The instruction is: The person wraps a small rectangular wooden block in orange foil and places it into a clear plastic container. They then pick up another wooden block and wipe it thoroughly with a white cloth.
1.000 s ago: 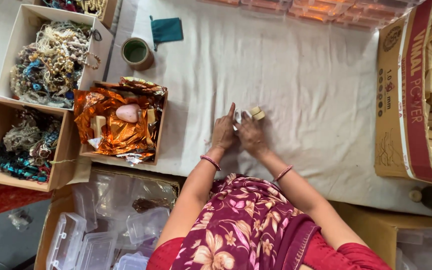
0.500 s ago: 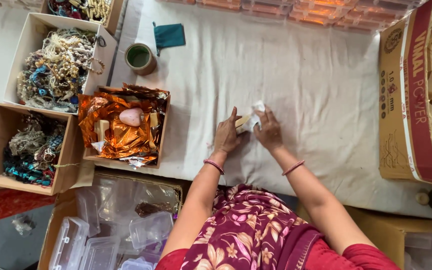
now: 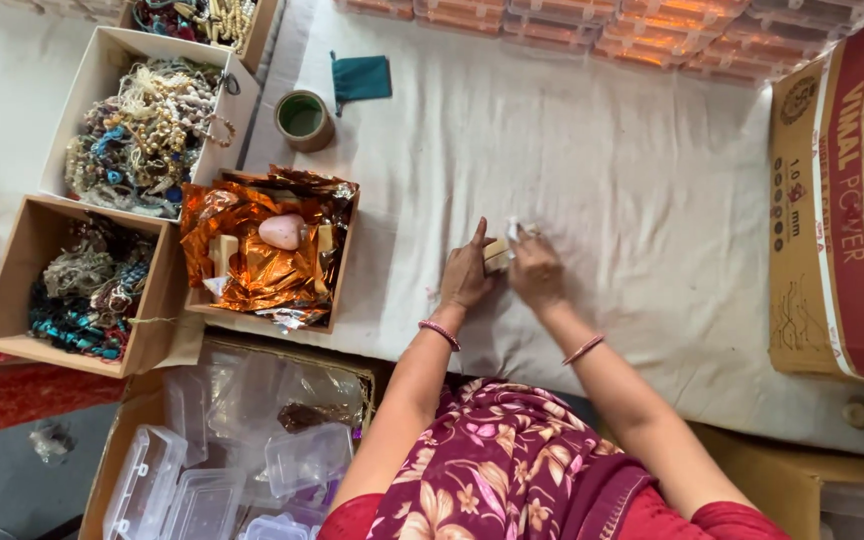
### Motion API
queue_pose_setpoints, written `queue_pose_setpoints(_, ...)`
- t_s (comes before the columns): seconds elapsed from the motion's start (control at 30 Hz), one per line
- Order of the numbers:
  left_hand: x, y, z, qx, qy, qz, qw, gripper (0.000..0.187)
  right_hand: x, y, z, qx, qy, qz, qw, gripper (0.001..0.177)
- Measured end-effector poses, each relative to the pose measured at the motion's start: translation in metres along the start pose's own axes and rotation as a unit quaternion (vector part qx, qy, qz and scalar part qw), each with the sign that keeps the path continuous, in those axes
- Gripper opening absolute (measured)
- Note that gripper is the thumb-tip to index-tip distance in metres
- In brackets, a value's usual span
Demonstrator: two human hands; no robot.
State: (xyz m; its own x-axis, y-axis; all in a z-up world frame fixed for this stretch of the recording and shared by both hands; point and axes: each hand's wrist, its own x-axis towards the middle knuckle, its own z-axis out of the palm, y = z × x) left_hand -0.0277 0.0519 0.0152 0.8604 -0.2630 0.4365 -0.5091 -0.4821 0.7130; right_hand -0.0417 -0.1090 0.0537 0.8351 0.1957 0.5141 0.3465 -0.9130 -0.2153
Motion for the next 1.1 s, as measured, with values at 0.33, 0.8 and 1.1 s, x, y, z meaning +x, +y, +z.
queue_pose_setpoints(0.33,0.001,-0.003,-0.002,0.040,-0.042,-0.008,0.998,0.109,-0.011,0.007,-0.002,0.069,-0.023,0.020,0.997,0.035)
queue_pose_setpoints(0.8,-0.007,-0.019,0.006,0.005,-0.038,-0.042,0.998,0.107,-0.025,-0.032,0.019,0.072,-0.244,0.187,0.949,0.057)
queue_pose_setpoints(1.1,-0.009,-0.030,0.016,-0.006,-0.033,-0.046,0.998,0.119,-0.047,0.011,0.055,0.029,-0.139,0.075,0.987,0.084)
